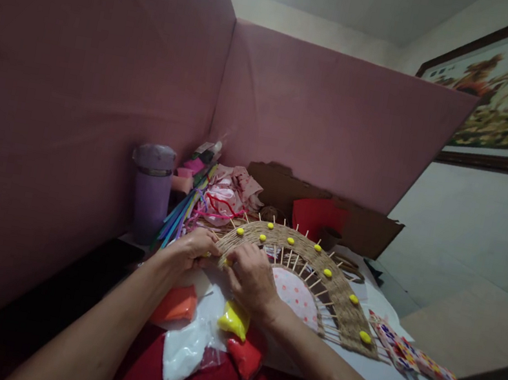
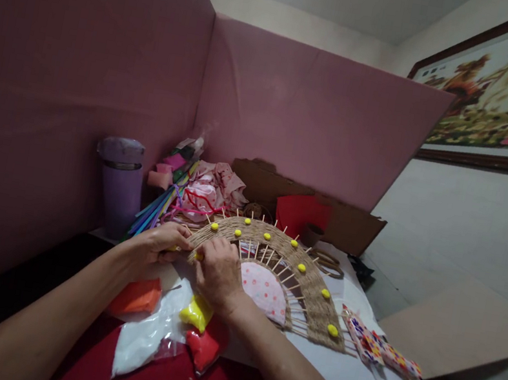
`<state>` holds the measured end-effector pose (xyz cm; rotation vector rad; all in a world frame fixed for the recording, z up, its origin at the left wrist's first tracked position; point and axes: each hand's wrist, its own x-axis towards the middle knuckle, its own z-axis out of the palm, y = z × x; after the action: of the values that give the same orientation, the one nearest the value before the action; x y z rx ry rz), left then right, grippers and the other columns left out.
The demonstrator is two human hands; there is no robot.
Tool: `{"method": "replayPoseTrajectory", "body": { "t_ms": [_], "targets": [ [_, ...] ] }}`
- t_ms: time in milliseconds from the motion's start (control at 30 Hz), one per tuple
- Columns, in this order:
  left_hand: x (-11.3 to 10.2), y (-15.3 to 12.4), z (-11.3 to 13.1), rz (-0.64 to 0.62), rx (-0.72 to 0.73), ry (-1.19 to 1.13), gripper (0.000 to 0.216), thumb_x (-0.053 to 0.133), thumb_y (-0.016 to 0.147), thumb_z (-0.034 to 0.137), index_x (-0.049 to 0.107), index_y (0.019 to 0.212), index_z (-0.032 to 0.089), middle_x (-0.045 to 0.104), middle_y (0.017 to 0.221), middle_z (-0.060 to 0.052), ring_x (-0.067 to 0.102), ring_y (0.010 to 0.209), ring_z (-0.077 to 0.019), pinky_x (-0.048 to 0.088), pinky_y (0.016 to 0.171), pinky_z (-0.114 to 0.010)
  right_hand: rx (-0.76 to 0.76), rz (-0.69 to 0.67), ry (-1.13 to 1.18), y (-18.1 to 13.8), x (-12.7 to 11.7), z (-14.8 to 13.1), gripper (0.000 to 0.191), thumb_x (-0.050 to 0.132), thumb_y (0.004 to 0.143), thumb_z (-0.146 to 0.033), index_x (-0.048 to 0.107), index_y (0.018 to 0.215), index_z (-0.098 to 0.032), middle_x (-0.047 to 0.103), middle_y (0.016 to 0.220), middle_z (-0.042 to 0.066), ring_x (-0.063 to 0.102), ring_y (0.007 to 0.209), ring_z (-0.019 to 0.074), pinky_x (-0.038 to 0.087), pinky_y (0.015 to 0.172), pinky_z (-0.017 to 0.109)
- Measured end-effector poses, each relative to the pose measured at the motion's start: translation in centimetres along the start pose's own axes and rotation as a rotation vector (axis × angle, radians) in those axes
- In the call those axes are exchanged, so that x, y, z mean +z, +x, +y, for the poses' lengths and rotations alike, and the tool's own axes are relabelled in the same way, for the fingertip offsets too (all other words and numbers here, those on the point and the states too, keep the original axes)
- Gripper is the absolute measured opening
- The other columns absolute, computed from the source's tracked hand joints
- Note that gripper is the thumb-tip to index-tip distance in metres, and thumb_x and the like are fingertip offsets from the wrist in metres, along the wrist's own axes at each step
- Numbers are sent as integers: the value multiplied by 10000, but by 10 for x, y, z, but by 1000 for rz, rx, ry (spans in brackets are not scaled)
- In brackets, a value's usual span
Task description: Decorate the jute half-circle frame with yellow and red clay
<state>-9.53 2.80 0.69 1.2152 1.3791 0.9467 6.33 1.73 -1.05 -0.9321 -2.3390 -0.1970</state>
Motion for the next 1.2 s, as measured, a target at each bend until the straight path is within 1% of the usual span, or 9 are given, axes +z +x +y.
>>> {"method": "replayPoseTrajectory", "body": {
  "t_ms": [133, 300, 400, 533, 633, 733, 900, 1067, 1200],
  "targets": [
    [0, 0, 1, -5, -4, 10, 190, 600, 612, 76, 450, 526, 153, 337, 365, 94, 243, 275, -19, 128, 323, -189, 30, -8, -42, 2, 0, -1, 100, 608, 781, -241, 546, 832, -182, 573, 845, 54, 471, 805, 203, 309, 708, 307],
    [-1, 0, 1, -7, 9, 8, 171, 583, 612, 57, 455, 552, 153, 366, 386, 93, 240, 272, -17, 121, 322, -193, 16, -38, -42, 6, -1, 0, 36, 565, 795, -156, 571, 815, -185, 591, 830, 48, 488, 800, 194, 310, 694, 298],
    [0, 1, -1, 3, 28, -3, 171, 560, 597, 31, 447, 562, 155, 370, 401, 95, 238, 277, -15, 116, 323, -193, 42, -40, 22, 6, -1, 3, 113, 546, 776, -86, 589, 812, -184, 602, 811, 40, 503, 787, 182, 323, 687, 284],
    [0, 1, -1, 0, 44, -17, 180, 535, 591, 16, 430, 555, 157, 379, 421, 91, 268, 291, -17, 142, 328, -187, 84, -20, 126, 5, 1, 5, 160, 539, 754, -54, 610, 811, -186, 609, 784, 29, 523, 765, 173, 344, 668, 266],
    [0, -3, 3, -6, 20, -7, 166, 537, 600, 27, 440, 563, 157, 397, 419, 87, 272, 279, -22, 140, 325, -190, 121, -2, 199, 5, 2, 7, 199, 514, 742, -23, 615, 793, -186, 607, 757, 20, 528, 726, 158, 353, 638, 251],
    [0, -6, 6, -9, -5, 6, 157, 540, 614, 39, 449, 572, 159, 383, 391, 91, 258, 258, -28, 127, 322, -193, 152, 13, 264, 6, 1, 7, 196, 513, 744, -27, 617, 791, -187, 611, 743, 15, 529, 696, 150, 362, 620, 245],
    [1, -8, 8, -3, -13, 5, 181, 549, 628, 38, 434, 570, 165, 342, 372, 106, 241, 252, -24, 123, 319, -191, 146, 36, 317, 6, -1, 8, 166, 525, 758, -46, 618, 771, -183, 611, 743, 17, 530, 700, 151, 374, 626, 250],
    [0, -7, 8, -12, -2, -6, 167, 546, 624, 36, 445, 573, 160, 372, 387, 97, 237, 249, -23, 117, 308, -193, 169, 102, 390, 5, 0, 11, 151, 534, 775, -63, 629, 793, -179, 615, 755, 25, 535, 711, 157, 393, 645, 258],
    [1, -7, 7, 6, 27, -29, 224, 567, 596, 20, 404, 544, 165, 350, 384, 106, 248, 263, -15, 131, 309, -180, 94, 122, 358, 4, -1, 9, 145, 552, 756, -44, 609, 772, -176, 602, 764, 30, 530, 750, 167, 396, 672, 265]
  ]
}}
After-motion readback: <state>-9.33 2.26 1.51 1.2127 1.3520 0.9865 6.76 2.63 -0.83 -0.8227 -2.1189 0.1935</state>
